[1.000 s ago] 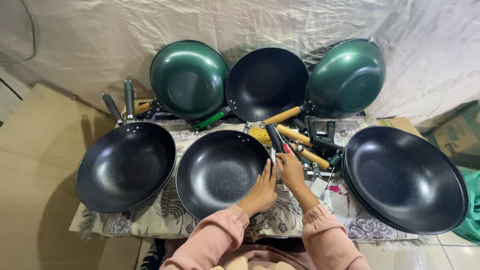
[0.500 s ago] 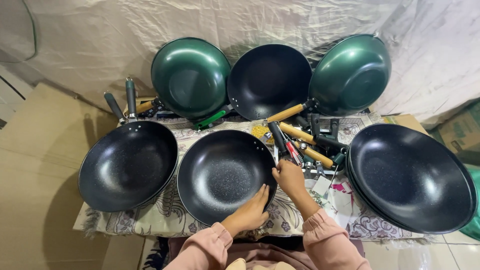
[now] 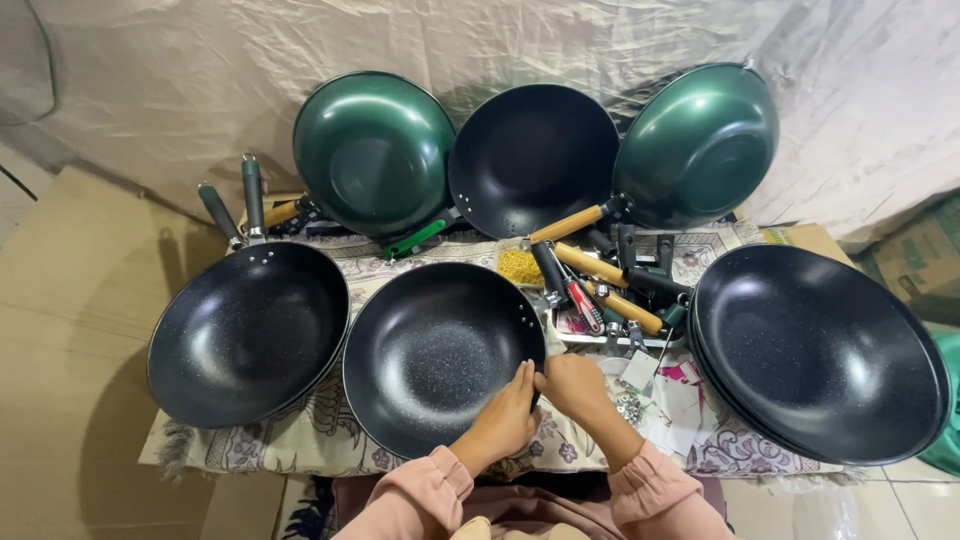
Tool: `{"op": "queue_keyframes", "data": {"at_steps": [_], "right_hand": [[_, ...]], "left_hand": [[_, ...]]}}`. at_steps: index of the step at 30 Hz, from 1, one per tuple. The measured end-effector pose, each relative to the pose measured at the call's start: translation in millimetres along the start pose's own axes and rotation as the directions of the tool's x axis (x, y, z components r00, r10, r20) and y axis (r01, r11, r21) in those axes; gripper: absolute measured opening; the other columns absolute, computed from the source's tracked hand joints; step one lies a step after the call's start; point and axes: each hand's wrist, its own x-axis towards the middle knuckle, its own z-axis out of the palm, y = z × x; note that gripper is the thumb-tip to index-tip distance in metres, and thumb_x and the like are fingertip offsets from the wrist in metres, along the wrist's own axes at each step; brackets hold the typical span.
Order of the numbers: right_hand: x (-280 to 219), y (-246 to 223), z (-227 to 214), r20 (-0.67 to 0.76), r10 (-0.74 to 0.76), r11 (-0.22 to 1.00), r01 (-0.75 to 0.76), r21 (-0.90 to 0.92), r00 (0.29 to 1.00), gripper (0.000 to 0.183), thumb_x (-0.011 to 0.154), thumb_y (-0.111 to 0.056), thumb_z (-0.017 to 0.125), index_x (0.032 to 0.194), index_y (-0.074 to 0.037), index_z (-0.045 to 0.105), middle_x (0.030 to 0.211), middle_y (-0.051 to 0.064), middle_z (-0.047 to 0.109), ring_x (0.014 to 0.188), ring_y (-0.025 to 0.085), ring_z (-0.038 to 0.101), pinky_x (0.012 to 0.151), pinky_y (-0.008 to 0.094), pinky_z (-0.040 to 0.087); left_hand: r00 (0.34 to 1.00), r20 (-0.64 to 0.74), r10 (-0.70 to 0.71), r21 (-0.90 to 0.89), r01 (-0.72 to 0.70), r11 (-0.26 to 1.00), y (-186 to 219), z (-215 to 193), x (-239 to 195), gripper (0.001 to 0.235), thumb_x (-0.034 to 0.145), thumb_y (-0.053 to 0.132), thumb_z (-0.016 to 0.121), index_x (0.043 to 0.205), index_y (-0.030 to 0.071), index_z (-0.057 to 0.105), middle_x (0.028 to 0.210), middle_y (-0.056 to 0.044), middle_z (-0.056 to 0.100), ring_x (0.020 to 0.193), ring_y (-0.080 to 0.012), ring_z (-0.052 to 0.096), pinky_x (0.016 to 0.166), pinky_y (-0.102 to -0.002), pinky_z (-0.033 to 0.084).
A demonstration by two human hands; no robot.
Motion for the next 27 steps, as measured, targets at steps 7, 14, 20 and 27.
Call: {"op": "queue_keyframes", "data": {"at_steps": [7, 14, 20, 27], "right_hand": [[12, 13, -42, 0.108, 0.152, 0.969, -0.170, 0.178, 0.982, 0.027, 0.082, -0.043, 0.078, 0.083, -0.016, 0.080, 0.072, -0.002, 0.075, 0.063, 0.014, 0.067, 0.062, 0.026, 0.051], [25, 37, -46, -0.460, -0.074, 0.965, 0.179, 0.190, 0.885, 0.048, 0.074, -0.007, 0.075, 0.121, -0.014, 0.068, 0.108, 0.007, 0.062, 0.093, 0.025, 0.061, 0.080, 0.036, 0.050], [32, 43, -46, -0.284, -0.164, 0.932, 0.242, 0.268, 0.945, 0.050, 0.078, -0.005, 0.074, 0.126, -0.014, 0.068, 0.126, 0.001, 0.066, 0.104, 0.021, 0.067, 0.090, 0.033, 0.054], [45, 51, -56, -0.165, -0.123, 0.913, 0.177, 0.368, 0.979, 0.028, 0.077, -0.014, 0.073, 0.105, -0.014, 0.077, 0.100, 0.002, 0.073, 0.087, 0.019, 0.069, 0.079, 0.033, 0.055]], "left_hand": [[0.979, -0.004, 0.202, 0.096, -0.200, 0.975, -5, -1, -3, 0.069, 0.088, 0.013, 0.054, 0.145, -0.019, 0.031, 0.148, -0.043, 0.037, 0.128, -0.0514, 0.050, 0.102, -0.049, 0.046], [0.983, 0.131, 0.128, 0.025, -0.133, 0.991, 11, -31, -19, 0.073, 0.085, 0.008, 0.054, 0.150, -0.012, 0.028, 0.152, -0.036, 0.037, 0.134, -0.0448, 0.047, 0.106, -0.046, 0.043], [0.954, 0.299, -0.001, 0.059, -0.017, 0.998, 26, -61, -25, 0.078, 0.081, 0.007, 0.054, 0.154, 0.000, 0.029, 0.155, -0.024, 0.039, 0.126, -0.0411, 0.053, 0.100, -0.045, 0.047], [0.990, 0.136, -0.022, -0.040, 0.028, 0.999, 30, -115, 17, 0.045, 0.081, 0.030, 0.067, 0.122, 0.011, 0.072, 0.114, -0.010, 0.076, 0.091, -0.0292, 0.074, 0.082, -0.036, 0.058]]}}
